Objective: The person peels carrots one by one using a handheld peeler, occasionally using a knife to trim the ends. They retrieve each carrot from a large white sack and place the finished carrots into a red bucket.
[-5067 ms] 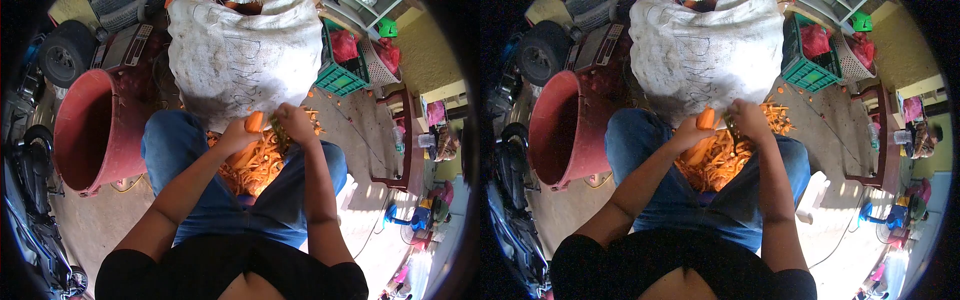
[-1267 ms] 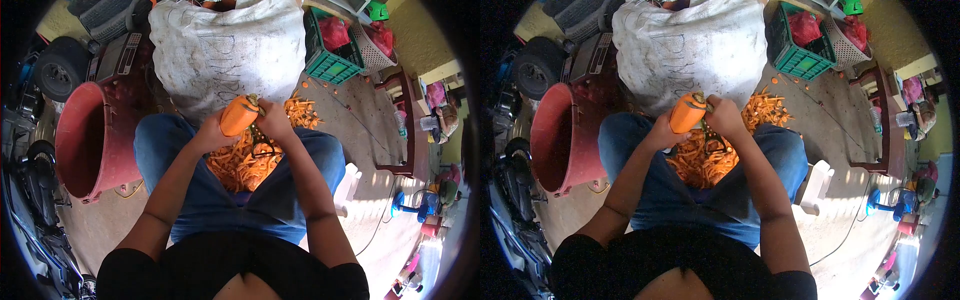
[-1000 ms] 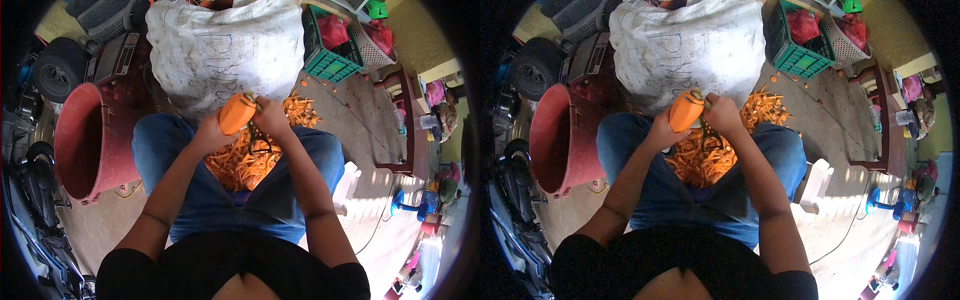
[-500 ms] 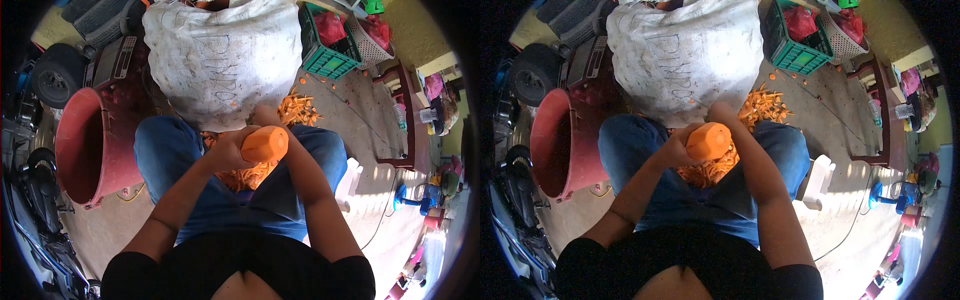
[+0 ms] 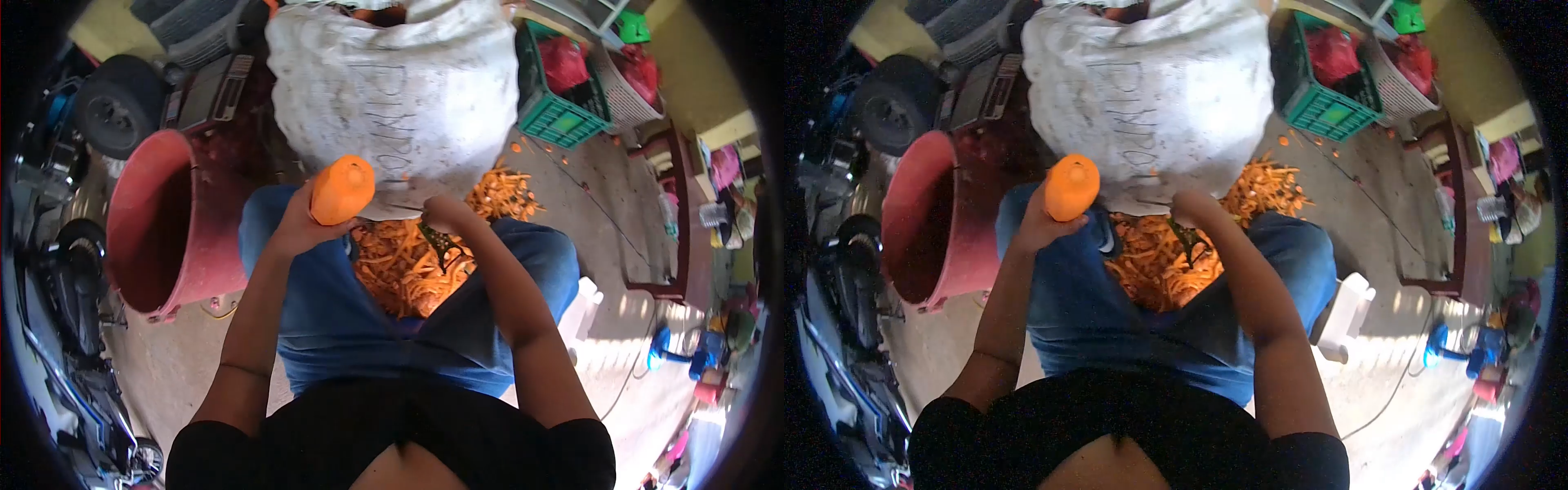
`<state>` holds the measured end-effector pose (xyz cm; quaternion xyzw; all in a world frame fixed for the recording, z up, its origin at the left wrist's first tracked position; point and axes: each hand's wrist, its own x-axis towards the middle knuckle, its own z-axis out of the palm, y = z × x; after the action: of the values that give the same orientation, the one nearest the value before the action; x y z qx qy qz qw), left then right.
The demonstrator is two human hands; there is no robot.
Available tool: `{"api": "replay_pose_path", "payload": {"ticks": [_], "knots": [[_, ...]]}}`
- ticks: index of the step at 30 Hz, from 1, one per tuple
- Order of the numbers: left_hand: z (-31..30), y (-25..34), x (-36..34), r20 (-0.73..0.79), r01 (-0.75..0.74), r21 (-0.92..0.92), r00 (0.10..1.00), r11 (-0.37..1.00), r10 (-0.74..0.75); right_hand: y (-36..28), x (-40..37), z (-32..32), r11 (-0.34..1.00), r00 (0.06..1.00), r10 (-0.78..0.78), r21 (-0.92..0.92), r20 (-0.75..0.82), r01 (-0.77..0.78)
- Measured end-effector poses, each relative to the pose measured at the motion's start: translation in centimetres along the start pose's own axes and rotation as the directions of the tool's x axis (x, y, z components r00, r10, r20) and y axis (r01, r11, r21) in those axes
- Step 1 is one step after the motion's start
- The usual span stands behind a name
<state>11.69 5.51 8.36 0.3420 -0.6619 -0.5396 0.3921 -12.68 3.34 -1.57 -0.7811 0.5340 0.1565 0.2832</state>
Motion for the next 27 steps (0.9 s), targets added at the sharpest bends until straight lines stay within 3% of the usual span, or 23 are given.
{"api": "replay_pose_path", "payload": {"ticks": [2, 4, 6, 10, 12, 14, 16, 19, 22, 23, 24, 26, 27], "knots": [[-0.8, -1.4, -1.6, 0.001, 0.065, 0.043, 0.998, 0.997, -0.065, -0.2, 0.1, -0.3, 0.996, 0.984, -0.049, 0.067, -0.169, 0.061], [-0.1, -2.0, -2.8, -0.052, 0.277, -0.094, 0.958, 0.956, -0.283, -0.7, -0.2, -1.3, 0.987, 0.965, -0.063, 0.129, -0.256, 0.098], [0.5, -1.9, -2.8, -0.043, 0.255, -0.116, 0.964, 0.96, -0.262, -1.3, -1.5, -2.3, 0.925, 0.911, 0.027, 0.355, -0.411, 0.133], [2.6, -1.0, -1.7, -0.075, 0.152, -0.123, 0.984, 0.981, -0.162, -4.2, -6.0, -4.8, 0.861, 0.859, 0.057, 0.461, -0.508, 0.215], [3.0, -1.3, -0.7, -0.038, 0.153, -0.054, 0.987, 0.987, -0.155, -4.6, -6.9, -4.3, 0.808, 0.676, 0.039, 0.421, -0.736, 0.412], [3.7, -1.7, 0.1, 0.012, 0.151, 0.016, 0.988, 0.988, -0.151, -4.7, -7.7, -4.5, 0.813, 0.659, 0.028, 0.4, -0.751, 0.422], [4.4, -2.0, 0.6, 0.068, 0.155, -0.052, 0.986, 0.987, -0.151, -4.6, -8.2, -4.6, 0.885, 0.636, -0.01, 0.29, -0.772, 0.366], [5.3, -1.8, 0.7, 0.103, 0.215, -0.061, 0.973, 0.975, -0.209, -4.3, -8.7, -4.6, 0.902, 0.671, 0.011, 0.297, -0.742, 0.313], [5.0, -1.6, 0.2, 0.016, 0.187, -0.128, 0.982, 0.974, -0.186, -3.6, -8.8, -4.8, 0.91, 0.681, 0.028, 0.301, -0.732, 0.286], [4.2, -1.5, 0.1, -0.088, 0.032, 0.134, 0.996, 0.991, -0.021, -3.3, -8.9, -4.7, 0.914, 0.667, 0.034, 0.293, -0.745, 0.281], [3.0, -1.4, -0.2, -0.143, -0.097, 0.398, 0.976, 0.912, 0.166, -2.8, -8.9, -4.8, 0.913, 0.666, 0.038, 0.296, -0.745, 0.28], [0.9, 0.7, -0.8, -0.375, 0.08, 0.633, 0.902, 0.77, 0.215, -1.6, -9.2, -5.0, 0.902, 0.648, 0.079, 0.331, -0.757, 0.277], [-1.0, 1.6, -1.0, -0.472, 0.177, 0.644, 0.858, 0.744, 0.204, -1.4, -9.6, -5.2, 0.905, 0.617, 0.119, 0.341, -0.778, 0.255]]}}
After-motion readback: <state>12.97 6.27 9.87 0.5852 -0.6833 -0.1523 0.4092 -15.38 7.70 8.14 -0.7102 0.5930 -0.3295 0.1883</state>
